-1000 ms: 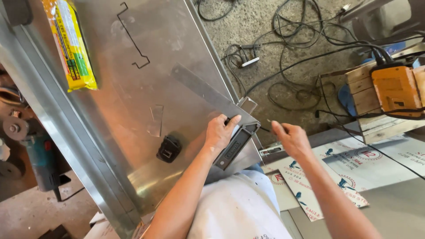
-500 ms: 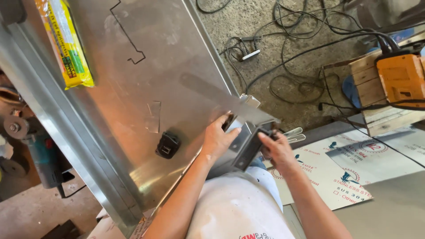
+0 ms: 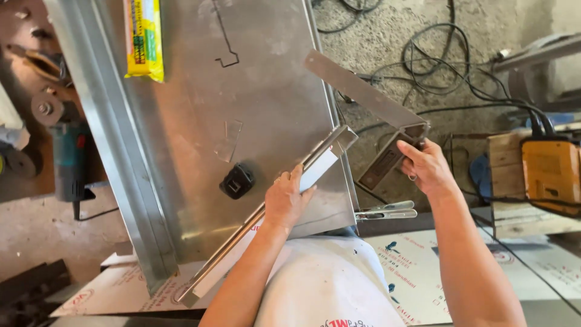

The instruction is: The person is measuring, marking, and using an angle grinder to cut and shape metal profiles for fabrication.

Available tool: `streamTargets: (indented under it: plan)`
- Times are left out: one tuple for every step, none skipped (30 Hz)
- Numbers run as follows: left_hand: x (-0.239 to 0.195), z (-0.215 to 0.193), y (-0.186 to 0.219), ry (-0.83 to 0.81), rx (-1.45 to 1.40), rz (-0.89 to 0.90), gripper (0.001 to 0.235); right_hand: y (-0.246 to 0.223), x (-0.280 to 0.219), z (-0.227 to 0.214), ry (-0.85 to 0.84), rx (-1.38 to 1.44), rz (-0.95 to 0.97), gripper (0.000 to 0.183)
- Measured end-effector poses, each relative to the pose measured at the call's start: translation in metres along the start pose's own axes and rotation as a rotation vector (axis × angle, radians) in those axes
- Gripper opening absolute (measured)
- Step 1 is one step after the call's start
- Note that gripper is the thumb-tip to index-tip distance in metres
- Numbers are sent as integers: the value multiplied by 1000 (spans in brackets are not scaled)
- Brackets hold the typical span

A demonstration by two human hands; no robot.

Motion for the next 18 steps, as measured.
streamTargets:
  plan:
    - [-1,-5,-1,35,17,-15,71,3,9,7,-35,2,21,13]
    - [-2,-10,-2,70,35,-30,70,7,18,14,-69,3,42,14]
    - [-5,-13,-5,83,34,-46,70,9,27,25,-88,-5,45,14]
    - [-8,-19,-8,125,50,-72,67,13,36,37,-118,-20,68,14]
    - [-10,-25,-11,167,67,-95,64,16,44,50,-147,-34,87,15]
    - [-12,-26,-15,180,68,-107,64,17,53,63,-164,-41,86,15]
    - [-15,-28,-19,220,64,-107,64,18,61,77,-196,-53,102,15]
    - [-18,-30,-23,259,61,-107,64,20,68,91,-228,-66,118,16]
    - [-20,-30,-25,266,59,-116,64,22,74,101,-238,-73,120,16]
    - [-22,-30,-29,282,69,-141,63,25,80,113,-260,-60,139,15]
    - [-25,-32,-34,298,81,-168,62,28,86,126,-284,-46,160,14]
    - [-27,-33,-36,305,81,-179,62,33,93,131,-295,-52,162,14]
    - [-29,-35,-40,318,86,-191,62,39,101,137,-299,-51,175,16]
    - [-31,-37,-43,330,91,-203,62,46,109,143,-303,-49,189,17]
    - [-32,-36,-47,331,88,-212,62,47,111,149,-308,-54,194,17]
    - [-33,-34,-51,307,93,-224,64,47,115,152,-276,-108,194,20]
    - [-32,-29,-54,281,92,-233,65,47,118,152,-240,-164,192,22]
    - [-31,-28,-57,280,84,-238,65,45,120,154,-239,-173,196,22]
Point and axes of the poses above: each hand's wrist, its own x-axis towards the middle knuckle, its own z-axis out of the palm, y = z × x, the point moved 7 cm from there along x, towards the middle knuckle, and after that the axes turned 5 degrees about -y, right-handed, at the moved point
